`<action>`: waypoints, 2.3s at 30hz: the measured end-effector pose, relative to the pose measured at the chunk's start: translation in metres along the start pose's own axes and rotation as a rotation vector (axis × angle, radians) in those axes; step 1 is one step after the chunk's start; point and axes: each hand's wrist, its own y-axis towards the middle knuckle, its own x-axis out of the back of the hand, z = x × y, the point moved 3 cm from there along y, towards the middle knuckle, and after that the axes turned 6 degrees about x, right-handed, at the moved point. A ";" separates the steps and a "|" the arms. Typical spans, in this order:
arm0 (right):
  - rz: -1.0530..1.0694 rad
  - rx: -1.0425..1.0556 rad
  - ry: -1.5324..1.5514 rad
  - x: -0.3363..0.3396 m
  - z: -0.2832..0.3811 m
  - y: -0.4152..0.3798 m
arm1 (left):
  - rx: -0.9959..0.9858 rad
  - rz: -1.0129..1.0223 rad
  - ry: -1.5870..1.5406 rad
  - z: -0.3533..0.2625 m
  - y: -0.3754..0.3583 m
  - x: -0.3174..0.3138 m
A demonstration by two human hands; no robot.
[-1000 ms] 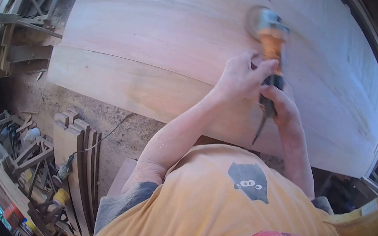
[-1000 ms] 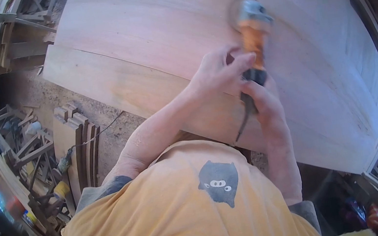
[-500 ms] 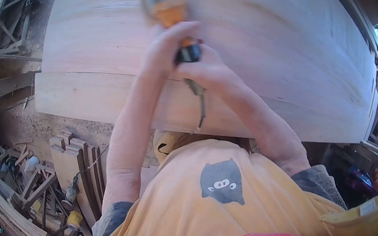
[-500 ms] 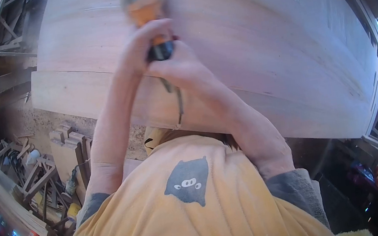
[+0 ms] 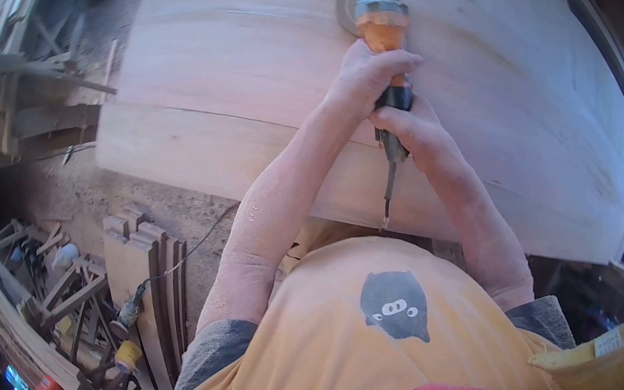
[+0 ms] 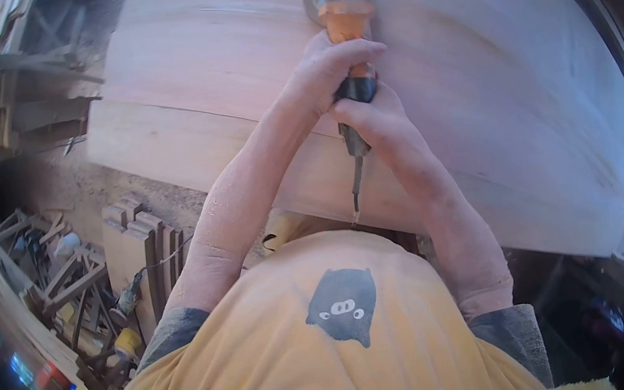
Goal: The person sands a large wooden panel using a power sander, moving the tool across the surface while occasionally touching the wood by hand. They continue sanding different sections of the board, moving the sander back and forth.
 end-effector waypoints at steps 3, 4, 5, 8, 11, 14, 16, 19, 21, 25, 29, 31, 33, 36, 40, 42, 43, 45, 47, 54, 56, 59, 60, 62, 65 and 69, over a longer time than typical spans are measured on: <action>0.141 0.018 0.009 -0.047 0.015 0.052 | -0.076 -0.121 -0.079 -0.038 -0.002 0.062; 0.187 0.067 0.007 -0.064 0.021 0.069 | -0.071 -0.177 -0.066 -0.053 -0.004 0.086; 0.234 0.113 0.004 -0.082 0.027 0.085 | -0.142 -0.212 -0.125 -0.067 -0.003 0.108; 0.391 0.103 -0.187 -0.143 0.034 0.153 | -0.186 -0.275 -0.193 -0.112 -0.012 0.183; 0.376 0.067 -0.306 -0.202 0.060 0.169 | -0.198 -0.396 -0.108 -0.154 -0.041 0.226; 0.416 0.105 -0.236 -0.219 0.049 0.184 | -0.198 -0.414 -0.135 -0.163 -0.048 0.240; 0.394 0.033 -0.257 -0.198 0.053 0.155 | -0.133 -0.398 -0.183 -0.146 -0.043 0.229; 0.328 0.051 -0.187 -0.158 0.030 0.119 | -0.075 -0.330 -0.211 -0.099 -0.046 0.175; 0.271 0.046 -0.125 -0.119 0.016 0.076 | -0.011 -0.302 -0.121 -0.066 -0.053 0.129; 0.010 -0.020 0.037 -0.042 -0.011 -0.009 | 0.072 -0.044 0.041 -0.009 -0.044 0.036; -0.258 -0.208 0.048 -0.006 -0.008 -0.049 | 0.078 0.074 0.131 0.023 -0.019 -0.023; -0.176 -0.165 0.046 -0.002 -0.014 -0.041 | 0.055 0.119 0.103 0.024 -0.014 -0.026; -0.110 -0.076 0.075 -0.012 -0.005 -0.026 | 0.076 0.060 0.080 0.011 -0.017 0.001; 0.125 0.031 -0.044 -0.051 -0.002 0.026 | -0.016 -0.066 -0.029 -0.016 -0.031 0.062; 0.334 -0.035 -0.255 -0.111 0.007 0.077 | -0.048 -0.297 -0.173 -0.057 -0.058 0.137; 0.366 -0.078 -0.362 -0.129 0.021 0.082 | -0.041 -0.415 -0.181 -0.076 -0.074 0.137; 0.369 -0.101 -0.350 -0.128 0.024 0.078 | -0.030 -0.476 -0.186 -0.079 -0.081 0.136; 0.372 -0.139 -0.335 -0.123 0.027 0.071 | -0.025 -0.420 -0.195 -0.068 -0.076 0.131; 0.342 -0.059 -0.227 -0.100 0.010 0.058 | -0.005 -0.398 -0.181 -0.053 -0.068 0.108; -0.017 -0.150 0.117 0.009 -0.022 -0.053 | 0.126 0.011 0.059 0.029 -0.044 -0.018; -0.120 -0.221 0.088 0.020 -0.023 -0.066 | 0.090 0.047 0.068 0.036 -0.038 -0.039; -0.101 -0.205 0.074 0.013 -0.013 -0.054 | 0.071 0.060 0.038 0.032 -0.031 -0.033; -0.060 -0.175 0.071 0.008 -0.009 -0.042 | 0.057 0.026 0.026 0.026 -0.028 -0.019; 0.014 -0.119 0.018 -0.014 -0.006 -0.005 | 0.023 -0.043 -0.004 0.003 -0.022 0.016; 0.152 -0.020 0.038 -0.053 0.018 0.050 | -0.044 -0.162 -0.107 -0.037 -0.008 0.073; 0.356 0.092 -0.090 -0.112 0.035 0.134 | -0.148 -0.279 -0.176 -0.100 0.006 0.157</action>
